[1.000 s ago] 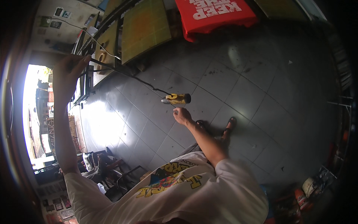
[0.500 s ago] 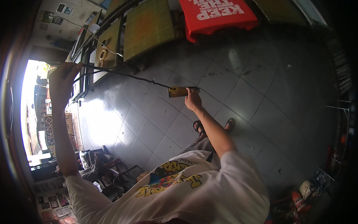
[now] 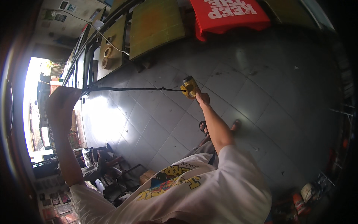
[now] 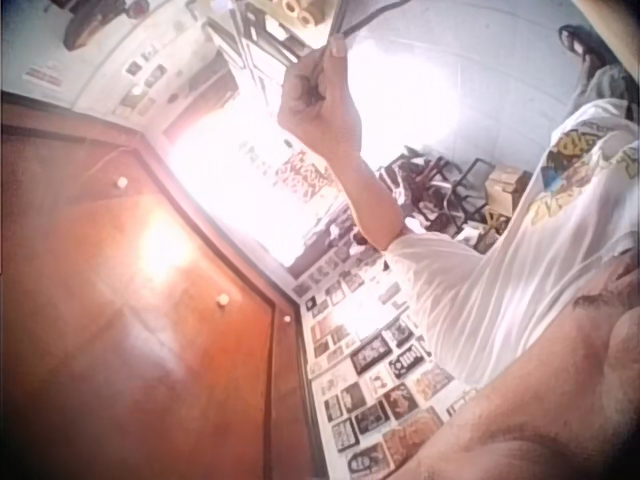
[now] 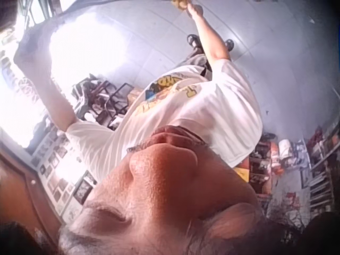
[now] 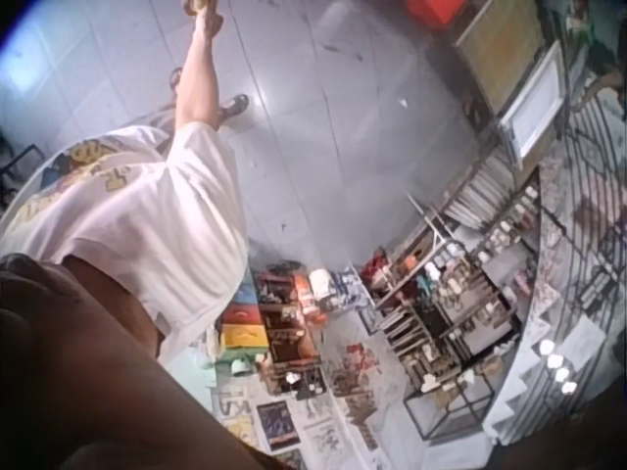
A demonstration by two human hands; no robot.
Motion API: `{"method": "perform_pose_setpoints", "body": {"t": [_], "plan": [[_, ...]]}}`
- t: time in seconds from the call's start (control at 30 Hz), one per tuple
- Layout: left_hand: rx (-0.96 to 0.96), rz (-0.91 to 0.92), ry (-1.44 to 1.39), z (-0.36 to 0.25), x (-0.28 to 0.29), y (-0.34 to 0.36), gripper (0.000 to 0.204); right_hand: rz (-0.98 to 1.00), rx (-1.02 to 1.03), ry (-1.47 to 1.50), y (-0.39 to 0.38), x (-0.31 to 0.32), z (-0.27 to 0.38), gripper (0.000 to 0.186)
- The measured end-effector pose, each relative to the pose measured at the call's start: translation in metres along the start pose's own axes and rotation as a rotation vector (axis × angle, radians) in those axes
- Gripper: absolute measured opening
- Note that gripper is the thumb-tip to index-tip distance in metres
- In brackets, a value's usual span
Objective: The person prepares a screen-printing frame with white ink using a spatula, aligns it over a red shirt, and uses a squeegee to print a design onto the garment before drying it with a heat gun.
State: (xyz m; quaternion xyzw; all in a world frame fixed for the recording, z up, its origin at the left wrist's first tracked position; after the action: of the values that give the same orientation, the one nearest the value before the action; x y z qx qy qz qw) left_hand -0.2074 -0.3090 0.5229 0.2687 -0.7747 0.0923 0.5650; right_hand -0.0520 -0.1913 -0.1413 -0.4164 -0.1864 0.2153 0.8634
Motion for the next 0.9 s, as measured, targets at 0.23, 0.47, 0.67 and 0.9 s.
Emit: {"method": "perform_pose_setpoints", "body": {"t": [0.23, 0.47, 0.67, 0.9], "plan": [[-0.472, 0.217, 0.03, 0.019, 0.001, -0.049, 0.021, 0.711, -0.343, 0.607, 0.047, -0.126, 0.02, 0.055], [-0.135, 0.442, -0.156, 0.093, 0.01, -0.092, 0.02, 0.458, -0.406, 1.184, 0.056, -0.124, -0.012, 0.031], [0.167, 0.601, -0.314, 0.192, -0.107, -0.115, 0.013, 0.122, 0.044, 1.086, -0.038, 0.103, -0.017, 0.027], [-0.145, 0.875, -0.328, 0.225, -0.368, -0.124, 0.018, -0.326, 0.55, 0.525, -0.251, 0.332, 0.062, 0.018]]}}
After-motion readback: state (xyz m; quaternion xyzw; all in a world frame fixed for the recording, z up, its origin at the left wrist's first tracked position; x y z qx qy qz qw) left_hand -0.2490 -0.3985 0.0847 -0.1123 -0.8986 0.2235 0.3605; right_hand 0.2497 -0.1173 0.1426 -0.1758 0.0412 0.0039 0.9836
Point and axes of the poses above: each hand's wrist, its own y-axis towards the middle knuckle, its own x-axis out of the back of the hand, z = x × y, the point moved 3 cm from there along y, towards the middle knuckle, and after that the axes turned 5 degrees about x, right-handed, at the moved point
